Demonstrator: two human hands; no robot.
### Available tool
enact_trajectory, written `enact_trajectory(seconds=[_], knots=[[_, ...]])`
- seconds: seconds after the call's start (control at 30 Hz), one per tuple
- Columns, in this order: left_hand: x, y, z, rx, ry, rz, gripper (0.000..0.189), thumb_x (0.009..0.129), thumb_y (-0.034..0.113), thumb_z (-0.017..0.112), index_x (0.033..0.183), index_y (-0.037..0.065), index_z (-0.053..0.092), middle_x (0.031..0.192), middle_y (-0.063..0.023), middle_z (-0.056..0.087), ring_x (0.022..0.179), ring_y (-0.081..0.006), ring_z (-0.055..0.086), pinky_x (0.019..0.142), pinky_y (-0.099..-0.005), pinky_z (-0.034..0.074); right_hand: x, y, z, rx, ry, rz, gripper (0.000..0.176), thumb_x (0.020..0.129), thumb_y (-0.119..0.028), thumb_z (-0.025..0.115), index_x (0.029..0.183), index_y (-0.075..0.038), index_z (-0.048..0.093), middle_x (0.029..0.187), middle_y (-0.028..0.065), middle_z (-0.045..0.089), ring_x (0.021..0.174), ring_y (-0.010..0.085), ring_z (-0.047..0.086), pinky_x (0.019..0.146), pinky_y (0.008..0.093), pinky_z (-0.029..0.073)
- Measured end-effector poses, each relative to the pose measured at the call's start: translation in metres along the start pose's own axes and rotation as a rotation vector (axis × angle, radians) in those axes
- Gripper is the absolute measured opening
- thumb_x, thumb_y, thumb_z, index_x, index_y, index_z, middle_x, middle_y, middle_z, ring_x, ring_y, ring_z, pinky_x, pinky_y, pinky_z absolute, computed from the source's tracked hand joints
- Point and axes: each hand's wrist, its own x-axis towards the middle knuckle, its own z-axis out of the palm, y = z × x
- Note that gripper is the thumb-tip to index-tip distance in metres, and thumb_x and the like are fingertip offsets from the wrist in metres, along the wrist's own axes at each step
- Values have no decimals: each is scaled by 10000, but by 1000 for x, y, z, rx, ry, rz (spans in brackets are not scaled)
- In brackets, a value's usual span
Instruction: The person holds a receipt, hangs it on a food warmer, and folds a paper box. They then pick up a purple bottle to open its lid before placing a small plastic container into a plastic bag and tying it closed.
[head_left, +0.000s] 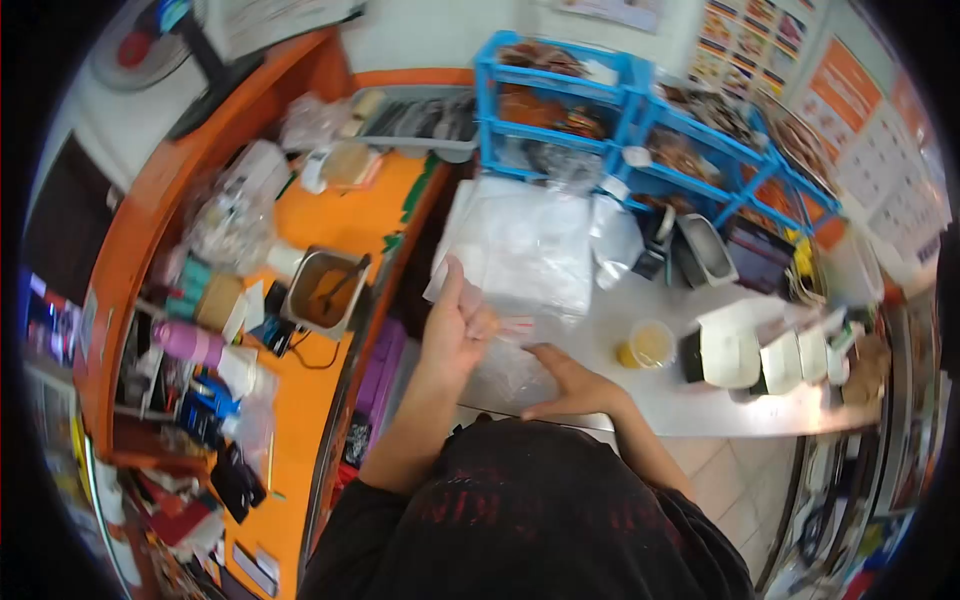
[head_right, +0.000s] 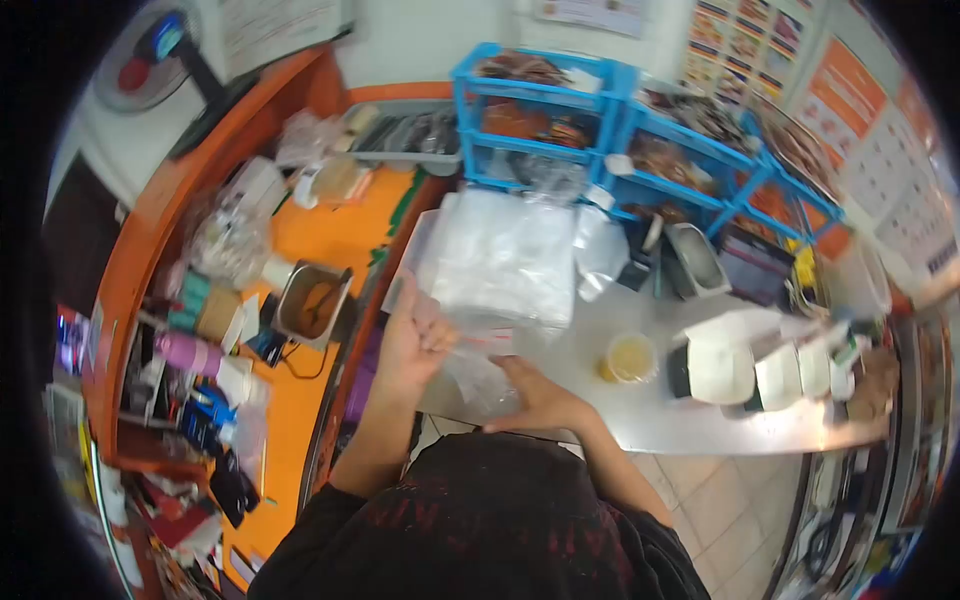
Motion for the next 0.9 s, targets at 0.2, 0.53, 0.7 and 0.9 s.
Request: enact_trajectory(seconds=[0.2,0.53,0.7,0.9], knots=[[0,-90,26,239,-6,-34,449,937,438,446,776,48,599,535,56,355,427,-83,299,419,-232,252,-17,12,-11,1140,259,16,857,759,-673,505,1315,-38,359,1267,88,428,1130,209,429,950,363,333],[3,-122,30,653,-208,204,261,927,227,523,910,-16,619,590,18,520,499,-66,430,482,-227,360,-40,20,-18,570,624,196,76,888,-95,555,902,-29,589,781,-25,571,722,45,486,665,222,405],[-1,-124,7,775,-291,137,240,919,199,530,775,12,575,604,-26,547,524,-81,496,489,-220,389,-43,21,-16,561,654,282,59,876,-74,574,857,-20,586,688,-36,546,619,21,428,558,199,353],[-8,-121,0,1270,-260,333,447,953,290,455,595,30,517,494,-5,462,468,-66,424,440,-252,329,-34,17,2,558,686,234,102,861,-88,594,797,-9,595,598,-32,502,538,32,394,482,215,325]])
